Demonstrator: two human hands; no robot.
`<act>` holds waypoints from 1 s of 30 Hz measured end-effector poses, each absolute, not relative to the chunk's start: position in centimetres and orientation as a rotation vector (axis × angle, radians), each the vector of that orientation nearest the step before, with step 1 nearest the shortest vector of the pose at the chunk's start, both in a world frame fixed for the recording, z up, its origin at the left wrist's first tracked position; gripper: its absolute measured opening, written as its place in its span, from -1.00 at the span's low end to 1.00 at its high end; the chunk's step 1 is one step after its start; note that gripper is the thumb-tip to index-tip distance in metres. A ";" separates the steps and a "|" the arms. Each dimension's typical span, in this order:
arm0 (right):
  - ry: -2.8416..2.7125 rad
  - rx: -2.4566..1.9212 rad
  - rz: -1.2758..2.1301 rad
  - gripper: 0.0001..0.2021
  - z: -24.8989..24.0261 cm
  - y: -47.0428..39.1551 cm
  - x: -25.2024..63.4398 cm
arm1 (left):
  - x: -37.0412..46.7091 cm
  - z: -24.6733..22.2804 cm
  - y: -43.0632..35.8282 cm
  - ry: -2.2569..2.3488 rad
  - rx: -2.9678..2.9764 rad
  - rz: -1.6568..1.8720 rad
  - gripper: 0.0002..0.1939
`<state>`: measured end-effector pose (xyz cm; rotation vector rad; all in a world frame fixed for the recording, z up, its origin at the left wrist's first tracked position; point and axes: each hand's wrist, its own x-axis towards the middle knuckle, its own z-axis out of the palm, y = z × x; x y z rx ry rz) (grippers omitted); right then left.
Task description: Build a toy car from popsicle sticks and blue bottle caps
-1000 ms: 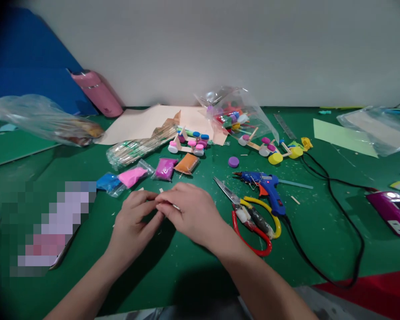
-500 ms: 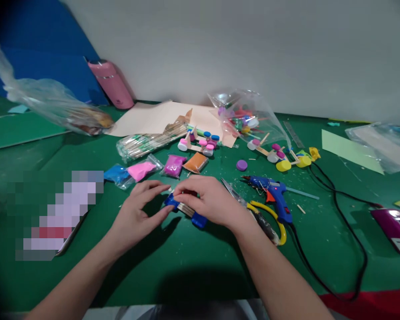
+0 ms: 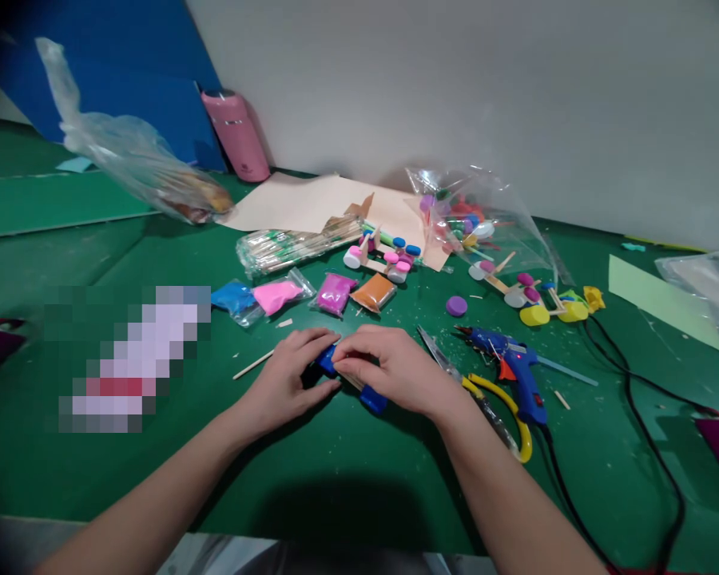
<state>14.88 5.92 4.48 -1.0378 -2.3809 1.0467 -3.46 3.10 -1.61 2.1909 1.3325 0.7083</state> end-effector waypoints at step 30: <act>-2.443 -1.012 0.963 -0.87 4.5 5.9 14.5 | -3.2 -1.6 3.2 1.373 2.234 0.631 -0.61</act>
